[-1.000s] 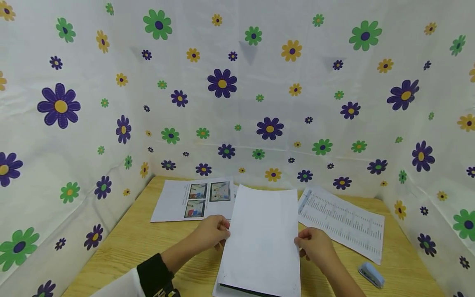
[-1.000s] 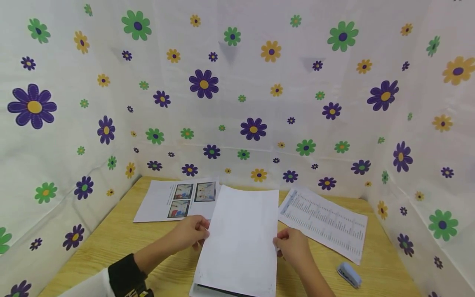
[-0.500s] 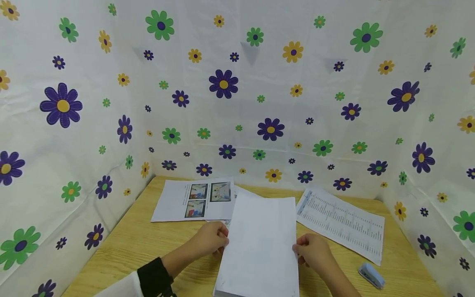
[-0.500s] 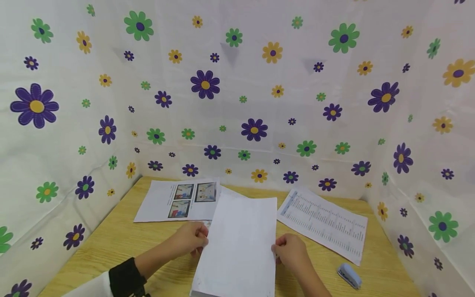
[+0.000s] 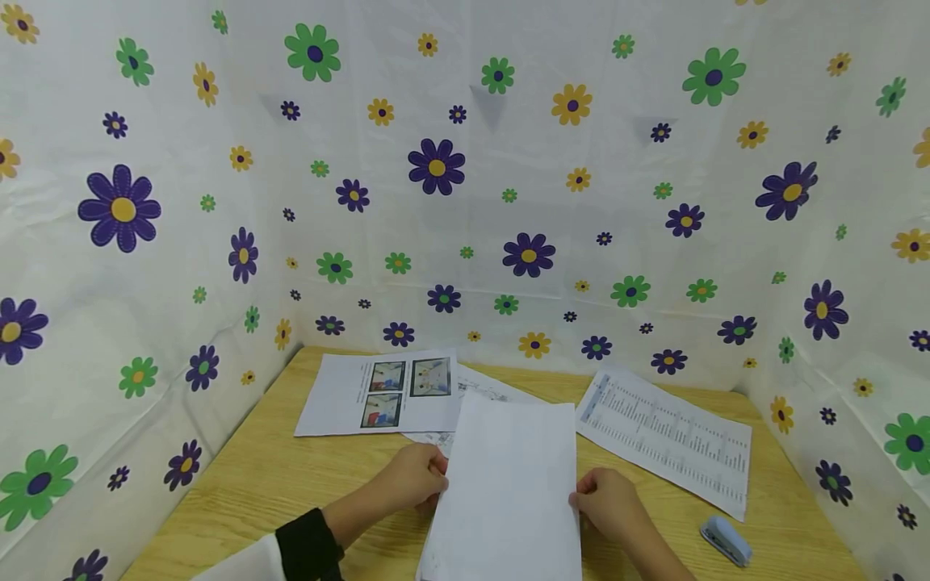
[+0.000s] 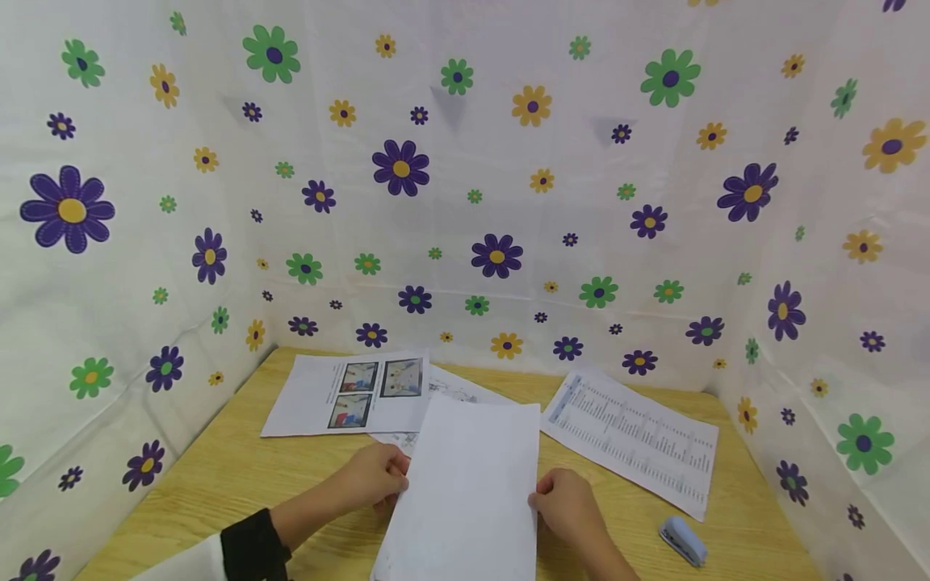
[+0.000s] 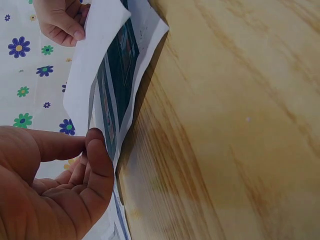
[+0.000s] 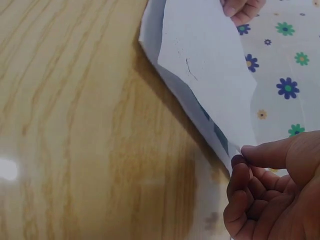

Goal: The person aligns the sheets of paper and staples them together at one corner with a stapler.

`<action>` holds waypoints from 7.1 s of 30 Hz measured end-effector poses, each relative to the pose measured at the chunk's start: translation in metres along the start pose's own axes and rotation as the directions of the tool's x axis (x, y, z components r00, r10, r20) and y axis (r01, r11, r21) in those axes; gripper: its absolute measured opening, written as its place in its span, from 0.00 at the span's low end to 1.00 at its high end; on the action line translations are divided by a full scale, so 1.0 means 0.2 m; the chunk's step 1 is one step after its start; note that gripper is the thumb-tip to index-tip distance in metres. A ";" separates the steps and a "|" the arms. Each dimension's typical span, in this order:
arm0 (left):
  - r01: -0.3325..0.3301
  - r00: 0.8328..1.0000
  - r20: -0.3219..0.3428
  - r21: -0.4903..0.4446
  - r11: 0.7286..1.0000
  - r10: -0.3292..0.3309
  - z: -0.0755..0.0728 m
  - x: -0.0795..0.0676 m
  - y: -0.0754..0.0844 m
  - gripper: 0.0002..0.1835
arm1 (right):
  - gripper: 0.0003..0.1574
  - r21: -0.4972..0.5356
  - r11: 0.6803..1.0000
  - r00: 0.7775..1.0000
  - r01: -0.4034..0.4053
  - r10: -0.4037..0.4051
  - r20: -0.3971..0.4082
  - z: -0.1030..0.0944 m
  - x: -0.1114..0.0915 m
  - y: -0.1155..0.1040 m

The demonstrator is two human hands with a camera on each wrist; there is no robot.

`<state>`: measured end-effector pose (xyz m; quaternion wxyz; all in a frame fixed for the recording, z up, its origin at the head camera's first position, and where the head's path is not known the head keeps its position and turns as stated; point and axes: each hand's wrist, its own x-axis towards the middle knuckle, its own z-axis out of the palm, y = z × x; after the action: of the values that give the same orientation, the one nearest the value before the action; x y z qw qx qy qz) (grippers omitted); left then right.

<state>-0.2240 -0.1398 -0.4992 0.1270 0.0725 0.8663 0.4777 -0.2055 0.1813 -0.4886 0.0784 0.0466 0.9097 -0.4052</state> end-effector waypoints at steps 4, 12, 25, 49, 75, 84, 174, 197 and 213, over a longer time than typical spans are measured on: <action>0.002 1.000 -0.007 0.008 1.000 -0.002 0.00 0.00 0.00 0.05 | 0.09 -0.015 1.000 1.000 0.003 -0.003 0.008 0.02 0.00 0.00; 0.028 1.000 -0.003 0.069 0.997 -0.028 0.02 -0.01 -0.01 0.06 | 0.09 -0.088 0.996 1.000 -0.029 0.028 -0.004 0.02 0.01 0.01; 0.063 0.998 -0.016 0.106 0.992 -0.061 0.04 -0.02 0.01 0.07 | 0.10 -0.180 0.984 1.000 0.001 -0.006 -0.026 0.03 0.01 0.02; 0.066 0.997 -0.045 0.187 0.980 -0.058 0.05 -0.01 0.00 0.08 | 0.11 -0.212 0.977 0.999 -0.037 0.038 0.001 0.03 0.00 0.01; 0.113 0.992 -0.084 0.227 0.967 -0.096 0.04 0.02 -0.02 0.10 | 0.11 -0.208 0.978 1.000 -0.028 0.027 -0.011 0.04 0.01 0.04; 0.105 0.993 -0.076 0.199 0.974 -0.091 0.05 0.02 -0.01 0.11 | 0.11 -0.234 0.971 0.999 -0.039 0.037 -0.013 0.05 0.01 0.02; 0.207 0.961 -0.028 -0.590 0.780 -0.276 1.06 0.52 0.78 0.05 | 0.10 -0.588 0.764 0.960 0.264 -0.270 0.081 -0.38 0.31 0.19; -0.016 0.942 -0.309 -0.436 0.900 -0.134 1.00 0.57 0.83 0.16 | 0.15 -0.531 0.812 0.960 0.243 -0.278 0.013 -0.46 0.30 0.28; -0.013 0.865 -0.473 -0.349 0.937 -0.164 0.88 0.62 0.74 0.10 | 0.28 -0.473 0.875 0.990 0.100 -0.133 -0.036 -0.50 0.29 0.35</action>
<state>-0.2915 0.1129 -0.4820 -0.0698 -0.1101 0.7760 0.6172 -0.2633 0.3028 -0.4845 0.0323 -0.0151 0.9840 -0.1747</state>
